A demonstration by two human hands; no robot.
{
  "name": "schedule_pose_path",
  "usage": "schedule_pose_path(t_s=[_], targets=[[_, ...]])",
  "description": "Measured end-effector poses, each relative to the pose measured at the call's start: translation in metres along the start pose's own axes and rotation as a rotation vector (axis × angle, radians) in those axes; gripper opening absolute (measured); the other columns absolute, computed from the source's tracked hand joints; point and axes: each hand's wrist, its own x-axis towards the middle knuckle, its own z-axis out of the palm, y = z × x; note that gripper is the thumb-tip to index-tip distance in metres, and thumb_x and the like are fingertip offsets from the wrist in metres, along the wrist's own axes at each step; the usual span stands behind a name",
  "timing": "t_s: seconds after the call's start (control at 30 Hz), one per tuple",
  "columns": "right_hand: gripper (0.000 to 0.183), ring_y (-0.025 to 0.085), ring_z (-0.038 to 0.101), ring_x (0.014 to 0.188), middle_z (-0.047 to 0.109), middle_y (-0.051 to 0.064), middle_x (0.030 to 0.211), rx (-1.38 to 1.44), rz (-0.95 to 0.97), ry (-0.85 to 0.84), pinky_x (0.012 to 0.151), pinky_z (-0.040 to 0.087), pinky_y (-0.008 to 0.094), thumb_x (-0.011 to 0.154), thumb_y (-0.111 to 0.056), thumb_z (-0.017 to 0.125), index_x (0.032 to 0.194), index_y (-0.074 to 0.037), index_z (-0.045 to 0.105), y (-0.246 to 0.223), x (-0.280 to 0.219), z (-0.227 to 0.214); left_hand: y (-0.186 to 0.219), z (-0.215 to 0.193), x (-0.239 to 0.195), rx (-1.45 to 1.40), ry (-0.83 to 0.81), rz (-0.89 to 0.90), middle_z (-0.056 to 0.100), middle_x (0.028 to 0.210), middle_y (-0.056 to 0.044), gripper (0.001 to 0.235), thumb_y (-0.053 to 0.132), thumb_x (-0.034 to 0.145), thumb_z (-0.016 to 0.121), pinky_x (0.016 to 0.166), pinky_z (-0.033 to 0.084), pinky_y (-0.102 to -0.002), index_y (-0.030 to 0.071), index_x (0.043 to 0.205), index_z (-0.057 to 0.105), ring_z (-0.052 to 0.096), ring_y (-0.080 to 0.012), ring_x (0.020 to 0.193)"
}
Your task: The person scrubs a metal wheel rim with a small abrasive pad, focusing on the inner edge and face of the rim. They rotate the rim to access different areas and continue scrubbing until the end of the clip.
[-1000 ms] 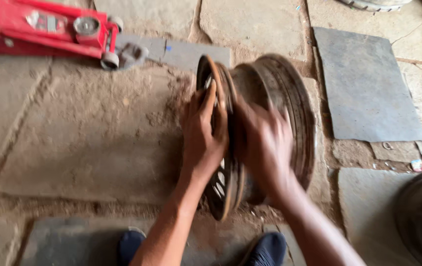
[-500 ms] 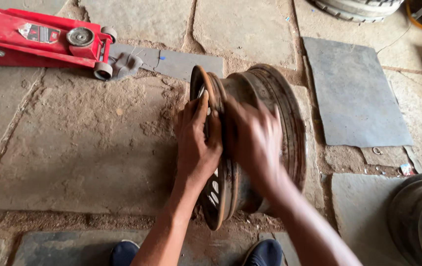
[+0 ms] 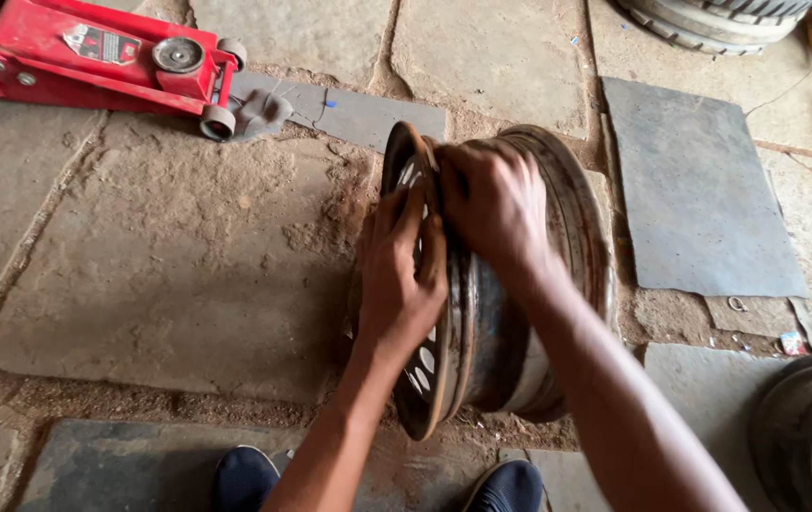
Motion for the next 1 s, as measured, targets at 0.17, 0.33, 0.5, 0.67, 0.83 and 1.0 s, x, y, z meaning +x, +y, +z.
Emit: schedule_pose_path(t_s=[0.17,0.33,0.5,0.67,0.83,1.0], targets=[[0.03,0.019,0.076,0.069,0.078,0.011,0.084,0.021,-0.136,0.219,0.098,0.055,0.054,0.099,-0.009,0.059,0.126,-0.001,0.07,-0.032,-0.13,-0.005,-0.005,0.006,-0.009,-0.223,-0.017,-0.03,0.06,0.135,-0.022,0.047,0.026,0.11,0.043,0.111,0.047,-0.047,-0.001,0.147,0.052,0.06,-0.035,0.125],[0.025,0.027,0.078,0.083,0.083,0.016,0.107,-0.151,-0.416,0.407,0.09,0.057,0.044,0.1,-0.013,0.06,0.121,-0.001,0.066,-0.012,-0.098,-0.001,0.003,0.007,-0.051,-0.243,0.039,0.012,0.05,0.146,-0.029,0.047,0.026,0.113,0.042,0.119,0.041,-0.047,-0.004,0.149,0.049,0.05,-0.039,0.136],[0.025,0.021,0.07,0.062,0.077,0.014,0.086,0.104,0.066,-0.078,0.061,0.058,0.037,0.104,-0.022,0.056,0.107,-0.01,0.078,0.01,0.006,0.004,0.01,-0.005,-0.055,-0.174,-0.051,-0.093,0.057,0.139,-0.024,0.046,0.027,0.108,0.047,0.114,0.038,-0.046,0.0,0.144,0.056,0.052,-0.0347,0.13],[0.027,0.021,0.072,0.07,0.076,0.018,0.103,0.152,-0.163,0.166,0.067,0.061,0.035,0.109,-0.013,0.05,0.122,0.001,0.07,-0.034,-0.084,-0.023,0.012,-0.003,-0.043,-0.256,-0.008,-0.022,0.056,0.142,-0.02,0.047,0.025,0.111,0.045,0.12,0.036,-0.048,0.0,0.15,0.051,0.05,-0.034,0.134],[0.029,0.025,0.072,0.072,0.077,0.017,0.098,0.051,-0.111,0.221,0.067,0.056,0.038,0.104,-0.014,0.055,0.121,0.003,0.071,-0.048,-0.117,-0.033,0.018,-0.003,-0.047,-0.258,-0.002,-0.033,0.059,0.137,-0.019,0.045,0.022,0.111,0.044,0.115,0.04,-0.046,-0.001,0.149,0.051,0.055,-0.0316,0.128],[0.021,0.034,0.072,0.089,0.076,0.017,0.1,0.09,-0.094,0.265,0.08,0.057,0.042,0.1,-0.014,0.062,0.113,-0.004,0.074,-0.016,-0.045,-0.006,0.023,-0.014,-0.051,-0.1,-0.009,-0.043,0.061,0.132,-0.021,0.039,0.012,0.104,0.053,0.104,0.042,-0.047,-0.001,0.141,0.056,0.059,-0.0363,0.123]])
